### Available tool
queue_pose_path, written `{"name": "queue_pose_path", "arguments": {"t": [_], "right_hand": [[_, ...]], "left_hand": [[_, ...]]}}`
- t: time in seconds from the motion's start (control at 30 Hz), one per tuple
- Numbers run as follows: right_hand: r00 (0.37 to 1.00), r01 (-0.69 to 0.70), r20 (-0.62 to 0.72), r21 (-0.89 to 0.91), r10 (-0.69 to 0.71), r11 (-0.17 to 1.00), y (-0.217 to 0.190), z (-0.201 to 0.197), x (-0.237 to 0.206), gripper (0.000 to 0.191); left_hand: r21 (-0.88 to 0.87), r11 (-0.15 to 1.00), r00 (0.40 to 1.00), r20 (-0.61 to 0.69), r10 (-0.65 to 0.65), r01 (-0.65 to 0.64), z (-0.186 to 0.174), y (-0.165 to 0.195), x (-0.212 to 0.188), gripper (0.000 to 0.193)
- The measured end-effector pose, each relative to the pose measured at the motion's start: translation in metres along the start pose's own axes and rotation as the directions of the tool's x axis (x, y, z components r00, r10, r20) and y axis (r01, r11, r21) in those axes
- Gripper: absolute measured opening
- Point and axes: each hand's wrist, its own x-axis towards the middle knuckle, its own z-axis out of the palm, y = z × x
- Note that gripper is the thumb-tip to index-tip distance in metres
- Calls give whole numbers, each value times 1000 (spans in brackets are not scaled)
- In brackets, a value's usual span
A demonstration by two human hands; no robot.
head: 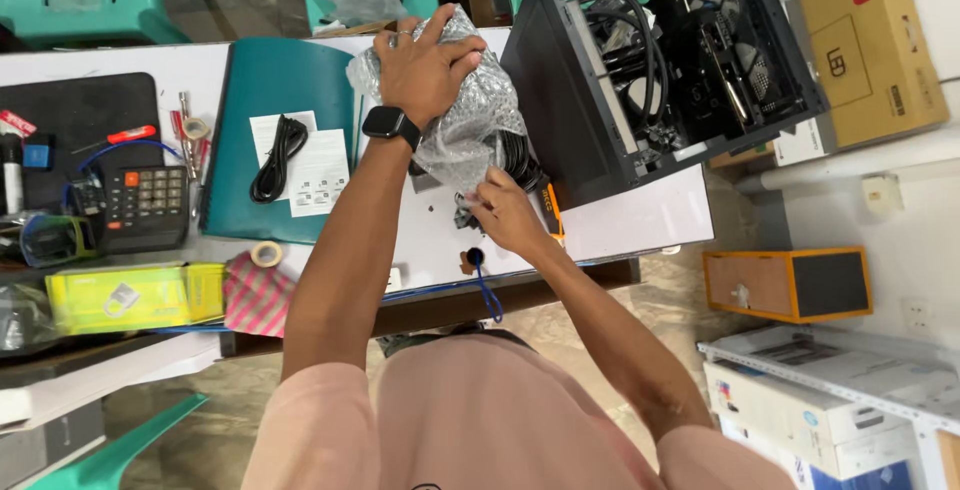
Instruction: The person opens a cardboard box on the workbench and takes out a power supply unit, a bundle of cables, and a wrapped fan, removing bubble wrap and plastic packaging. They then carry the box across the shop, hand it to another person, and begin opening a monitor box with a cutter.
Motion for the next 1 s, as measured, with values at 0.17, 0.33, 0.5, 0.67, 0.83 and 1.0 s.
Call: {"name": "queue_pose_path", "arguments": {"t": [0.17,0.33,0.5,0.67,0.83,1.0], "right_hand": [[936,239,-233,-135,-265,962,0,-11,-13,14],[901,120,-434,189,-27,975,2,-33,-1,11],[910,23,-387,398,145,917,9,-57,34,21],[950,-158,-148,533,275,831,13,-61,70,51],[894,-192,-273,483,355,855,16,-58,59,58],[893,-200,-361,220,270,955,15,-41,39,29]], "left_hand": [[-22,998,987,-153,53,-57,1,-4,1,18],[-151,988,990,-140,7,-28,-8,-10,12,25],[-201,980,981,-190,-34,-5,-15,-9,15,28],[-230,970,859,-478,-182,77,-26,-27,-11,20],[-413,909,937,-293,-188,53,-32,-47,-60,48],[-576,792,895,-220,-388,202,-27,-52,-53,29]]}}
